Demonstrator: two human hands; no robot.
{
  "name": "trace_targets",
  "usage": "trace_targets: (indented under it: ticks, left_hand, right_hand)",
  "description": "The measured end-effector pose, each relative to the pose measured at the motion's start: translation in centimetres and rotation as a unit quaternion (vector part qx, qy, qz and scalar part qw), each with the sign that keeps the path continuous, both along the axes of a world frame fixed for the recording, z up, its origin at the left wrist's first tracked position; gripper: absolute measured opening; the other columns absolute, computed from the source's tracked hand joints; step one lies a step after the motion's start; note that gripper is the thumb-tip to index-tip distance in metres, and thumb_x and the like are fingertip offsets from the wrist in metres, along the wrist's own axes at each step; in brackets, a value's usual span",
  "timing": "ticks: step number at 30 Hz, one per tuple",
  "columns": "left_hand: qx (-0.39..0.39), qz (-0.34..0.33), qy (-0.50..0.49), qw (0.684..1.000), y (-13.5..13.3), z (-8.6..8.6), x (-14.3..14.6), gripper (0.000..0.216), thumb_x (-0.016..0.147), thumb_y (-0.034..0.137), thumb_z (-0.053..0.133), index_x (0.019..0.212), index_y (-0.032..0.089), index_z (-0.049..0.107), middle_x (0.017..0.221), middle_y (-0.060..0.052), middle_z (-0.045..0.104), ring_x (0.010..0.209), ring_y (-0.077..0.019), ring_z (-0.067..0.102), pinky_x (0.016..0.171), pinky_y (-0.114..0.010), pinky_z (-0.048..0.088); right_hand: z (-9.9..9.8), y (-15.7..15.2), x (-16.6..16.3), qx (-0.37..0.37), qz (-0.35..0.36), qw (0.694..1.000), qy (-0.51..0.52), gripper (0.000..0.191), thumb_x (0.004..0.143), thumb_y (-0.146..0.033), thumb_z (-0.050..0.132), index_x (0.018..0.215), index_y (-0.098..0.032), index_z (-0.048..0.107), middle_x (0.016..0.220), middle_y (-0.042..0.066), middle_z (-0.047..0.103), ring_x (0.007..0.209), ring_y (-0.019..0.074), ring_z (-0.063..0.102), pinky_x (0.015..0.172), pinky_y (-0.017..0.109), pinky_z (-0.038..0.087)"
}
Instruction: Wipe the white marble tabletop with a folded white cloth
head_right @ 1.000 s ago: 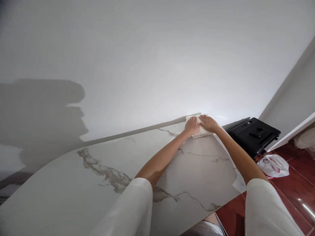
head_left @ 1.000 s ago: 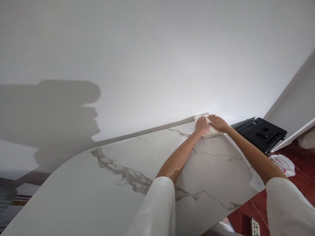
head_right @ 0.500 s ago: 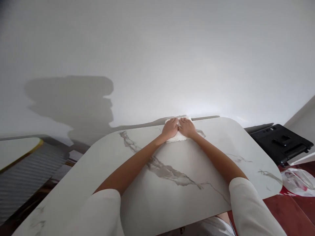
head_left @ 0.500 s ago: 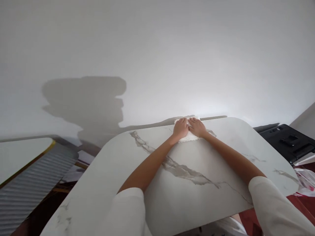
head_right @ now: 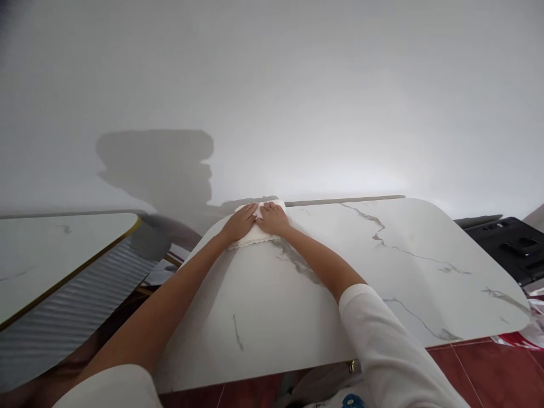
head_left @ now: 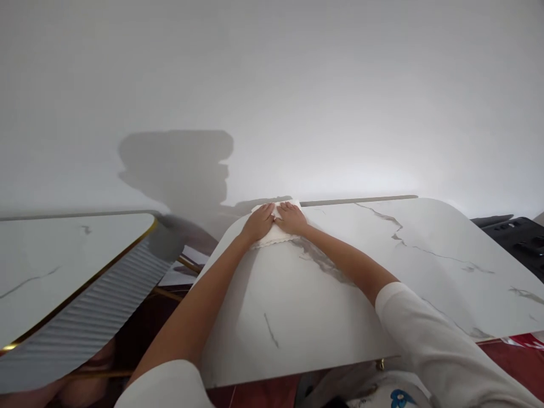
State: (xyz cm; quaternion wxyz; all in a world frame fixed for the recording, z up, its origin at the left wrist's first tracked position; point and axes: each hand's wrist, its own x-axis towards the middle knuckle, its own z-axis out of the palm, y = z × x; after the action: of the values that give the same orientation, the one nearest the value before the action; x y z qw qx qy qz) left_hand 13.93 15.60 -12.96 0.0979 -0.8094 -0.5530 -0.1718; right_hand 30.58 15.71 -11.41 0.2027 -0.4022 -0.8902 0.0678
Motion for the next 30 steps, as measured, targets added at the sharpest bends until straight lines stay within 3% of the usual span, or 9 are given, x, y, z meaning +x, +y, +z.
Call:
trace_targets:
  ticks: [7, 14, 18, 23, 30]
  left_hand:
    - [-0.027, 0.039, 0.001, 0.999, -3.4, 0.5, -6.4, 0.053, 0.085, 0.026, 0.024, 0.131, 0.007, 0.042, 0.136, -0.015, 0.047, 0.129, -0.0245, 0.04, 0.109, -0.044, 0.032]
    - [-0.02, 0.052, -0.009, 0.998, -11.0, 0.5, -9.4, 0.053, 0.087, 0.031, 0.021, 0.133, 0.011, 0.039, 0.137, -0.014, 0.047, 0.128, -0.0246, 0.041, 0.107, -0.046, 0.034]
    - [-0.007, 0.076, -0.016, 0.997, -16.9, 0.5, -9.3, 0.053, 0.089, 0.03, 0.022, 0.137, 0.016, 0.036, 0.138, -0.012, 0.047, 0.129, -0.0243, 0.042, 0.108, -0.044, 0.035]
    - [-0.001, 0.087, 0.012, 0.996, -23.8, 0.4, -8.0, 0.055, 0.091, 0.031, 0.019, 0.141, 0.012, 0.03, 0.141, -0.015, 0.042, 0.129, -0.0267, 0.041, 0.107, -0.046, 0.035]
    - [0.023, 0.122, 0.045, 0.991, -30.0, -0.5, -3.3, 0.057, 0.089, 0.028, 0.024, 0.144, 0.015, 0.023, 0.141, -0.012, 0.043, 0.13, -0.0259, 0.04, 0.106, -0.045, 0.037]
  right_hand:
    - [-0.1, -2.7, -6.1, 0.033, 0.024, 0.999, 0.022, 0.046, 0.094, -0.031, 0.038, 0.13, -0.003, 0.045, 0.141, 0.017, 0.042, 0.133, 0.0273, 0.031, 0.107, 0.041, 0.024]
    - [0.1, -9.3, -8.4, 0.06, 0.057, 0.995, 0.05, 0.049, 0.091, -0.033, 0.044, 0.128, 0.0, 0.046, 0.138, 0.02, 0.044, 0.132, 0.0284, 0.032, 0.108, 0.042, 0.025]
    - [0.3, -14.3, -8.5, 0.063, 0.072, 0.994, 0.061, 0.054, 0.09, -0.033, 0.044, 0.13, 0.004, 0.043, 0.138, 0.022, 0.042, 0.131, 0.0295, 0.032, 0.108, 0.043, 0.024]
    - [0.6, -20.1, -7.0, 0.043, 0.098, 0.992, 0.065, 0.058, 0.09, -0.034, 0.043, 0.132, 0.006, 0.04, 0.139, 0.023, 0.042, 0.132, 0.0302, 0.031, 0.11, 0.042, 0.023]
    - [1.1, -24.6, -1.7, 0.038, 0.161, 0.984, 0.06, 0.06, 0.089, -0.034, 0.044, 0.133, 0.006, 0.039, 0.141, 0.023, 0.04, 0.133, 0.0295, 0.029, 0.111, 0.042, 0.022]
